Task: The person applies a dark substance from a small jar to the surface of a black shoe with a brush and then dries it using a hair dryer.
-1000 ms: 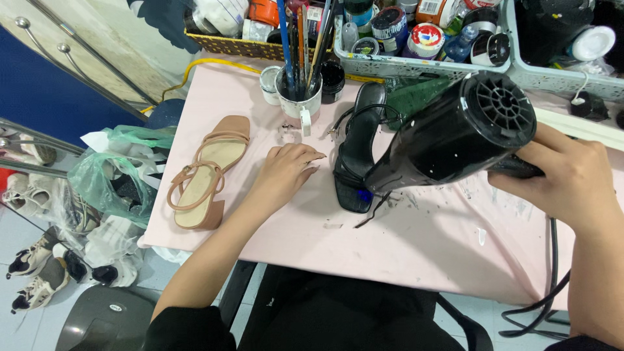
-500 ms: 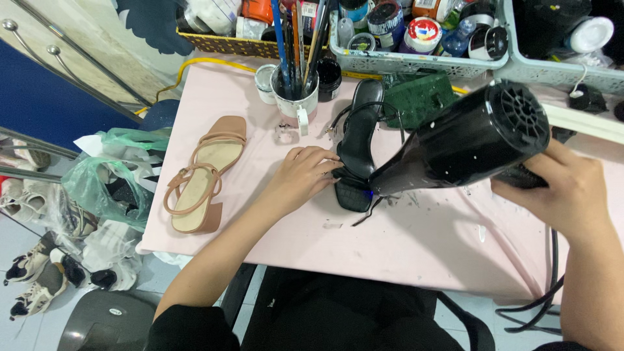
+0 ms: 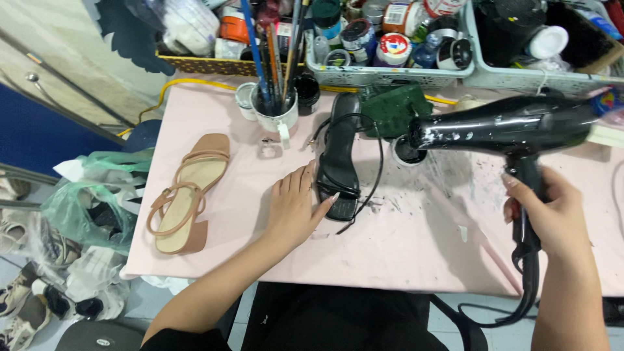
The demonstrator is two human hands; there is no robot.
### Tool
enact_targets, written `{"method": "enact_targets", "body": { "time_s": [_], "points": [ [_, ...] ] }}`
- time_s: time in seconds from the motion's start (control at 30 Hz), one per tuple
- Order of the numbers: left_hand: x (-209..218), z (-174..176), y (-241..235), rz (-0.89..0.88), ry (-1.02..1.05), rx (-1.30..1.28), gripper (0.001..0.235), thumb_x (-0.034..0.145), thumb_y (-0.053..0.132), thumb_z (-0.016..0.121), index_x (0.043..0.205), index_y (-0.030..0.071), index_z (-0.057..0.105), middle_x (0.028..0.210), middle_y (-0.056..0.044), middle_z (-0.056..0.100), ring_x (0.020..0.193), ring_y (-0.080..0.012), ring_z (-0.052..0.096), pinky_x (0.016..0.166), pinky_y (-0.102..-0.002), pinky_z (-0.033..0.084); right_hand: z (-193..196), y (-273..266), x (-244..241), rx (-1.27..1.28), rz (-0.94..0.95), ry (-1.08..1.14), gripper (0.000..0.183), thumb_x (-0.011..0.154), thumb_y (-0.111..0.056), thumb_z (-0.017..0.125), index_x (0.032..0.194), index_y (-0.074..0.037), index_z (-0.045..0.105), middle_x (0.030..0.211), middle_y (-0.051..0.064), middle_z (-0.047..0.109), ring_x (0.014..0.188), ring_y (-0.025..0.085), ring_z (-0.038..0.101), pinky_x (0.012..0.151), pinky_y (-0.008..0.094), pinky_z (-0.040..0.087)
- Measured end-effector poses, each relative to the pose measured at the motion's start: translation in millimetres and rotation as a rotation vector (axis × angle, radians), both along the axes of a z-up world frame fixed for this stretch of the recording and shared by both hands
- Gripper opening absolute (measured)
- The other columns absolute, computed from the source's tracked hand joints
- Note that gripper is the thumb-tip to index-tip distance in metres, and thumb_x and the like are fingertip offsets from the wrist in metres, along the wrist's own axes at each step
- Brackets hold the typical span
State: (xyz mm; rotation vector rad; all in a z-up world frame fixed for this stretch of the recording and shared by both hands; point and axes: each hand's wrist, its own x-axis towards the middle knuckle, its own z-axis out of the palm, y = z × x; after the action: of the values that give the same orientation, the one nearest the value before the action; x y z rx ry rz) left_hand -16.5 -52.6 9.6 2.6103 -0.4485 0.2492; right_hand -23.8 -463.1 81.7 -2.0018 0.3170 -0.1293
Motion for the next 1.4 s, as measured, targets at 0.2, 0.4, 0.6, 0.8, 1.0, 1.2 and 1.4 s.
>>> {"method": "enact_targets", "body": {
  "time_s": [0.2, 0.4, 0.6, 0.8, 1.0, 1.2, 1.4],
  "points": [
    [-9, -7, -18, 0.047, -0.005, 0.038, 0.098, 0.084, 0.055, 0.071, 0.149, -0.008, 0.034, 0.139, -0.020, 0.048, 0.128, -0.0349, 0.042, 0.107, -0.051, 0.029, -29, -21, -15, 0.231, -0.005, 0.238, 0.023, 0.101, -0.019, 0.065, 0.104, 0.003, 0.064, 0.073, 0.009, 0.058, 0.059, 0.017, 0.055, 0.053, 0.031, 0.046],
    [-6, -15, -32, 0.068, 0.152, 0.074, 0.128, 0.076, 0.067, 0.075, 0.156, -0.009, 0.009, 0.142, -0.027, 0.039, 0.131, -0.0388, 0.035, 0.110, -0.056, 0.022, -58, -37, -7, 0.319, -0.090, 0.229, 0.024, 0.105, -0.021, 0.061, 0.114, 0.002, 0.061, 0.082, 0.009, 0.062, 0.067, 0.018, 0.060, 0.057, 0.031, 0.049],
    [-3, -21, -37, 0.037, 0.093, 0.064, 0.139, 0.070, 0.070, 0.079, 0.153, -0.007, -0.001, 0.148, -0.035, 0.028, 0.137, -0.0458, 0.025, 0.110, -0.065, 0.010, -89, -41, 5, 0.401, -0.125, 0.127, 0.036, 0.110, -0.021, 0.057, 0.137, 0.001, 0.048, 0.090, 0.009, 0.063, 0.076, 0.018, 0.065, 0.064, 0.033, 0.055],
    [-1, -24, -34, 0.015, 0.162, -0.014, 0.138, 0.070, 0.066, 0.082, 0.157, -0.002, -0.001, 0.150, -0.034, 0.028, 0.141, -0.0449, 0.023, 0.113, -0.068, 0.004, -107, -35, 8, 0.395, -0.164, 0.047, 0.048, 0.109, -0.021, 0.057, 0.148, 0.000, 0.039, 0.096, 0.010, 0.062, 0.079, 0.018, 0.065, 0.064, 0.033, 0.056],
    [6, -12, -16, -0.040, 0.031, -0.020, 0.134, 0.064, 0.058, 0.086, 0.158, 0.003, 0.008, 0.151, -0.026, 0.035, 0.141, -0.0401, 0.030, 0.116, -0.066, 0.007, -117, -39, 4, 0.306, -0.196, -0.060, 0.046, 0.113, -0.019, 0.054, 0.149, 0.004, 0.036, 0.099, 0.013, 0.060, 0.079, 0.017, 0.064, 0.065, 0.033, 0.058],
    [20, 3, 1, -0.190, -0.058, -0.031, 0.122, 0.068, 0.048, 0.086, 0.161, 0.005, 0.019, 0.158, -0.019, 0.034, 0.134, -0.0352, 0.045, 0.116, -0.046, 0.031, -93, -34, 0, -0.336, -0.028, -0.075, 0.043, 0.113, -0.021, 0.063, 0.138, 0.011, 0.049, 0.105, 0.019, 0.063, 0.086, 0.024, 0.062, 0.070, 0.036, 0.053],
    [22, 8, 4, -0.233, -0.003, -0.012, 0.121, 0.068, 0.047, 0.087, 0.161, 0.007, 0.020, 0.161, -0.018, 0.031, 0.128, -0.0361, 0.049, 0.109, -0.044, 0.036, -29, 7, -12, -0.979, -0.022, -0.192, 0.033, 0.105, -0.023, 0.075, 0.125, 0.003, 0.070, 0.100, 0.019, 0.064, 0.100, 0.033, 0.060, 0.077, 0.044, 0.053]
  ]
}}
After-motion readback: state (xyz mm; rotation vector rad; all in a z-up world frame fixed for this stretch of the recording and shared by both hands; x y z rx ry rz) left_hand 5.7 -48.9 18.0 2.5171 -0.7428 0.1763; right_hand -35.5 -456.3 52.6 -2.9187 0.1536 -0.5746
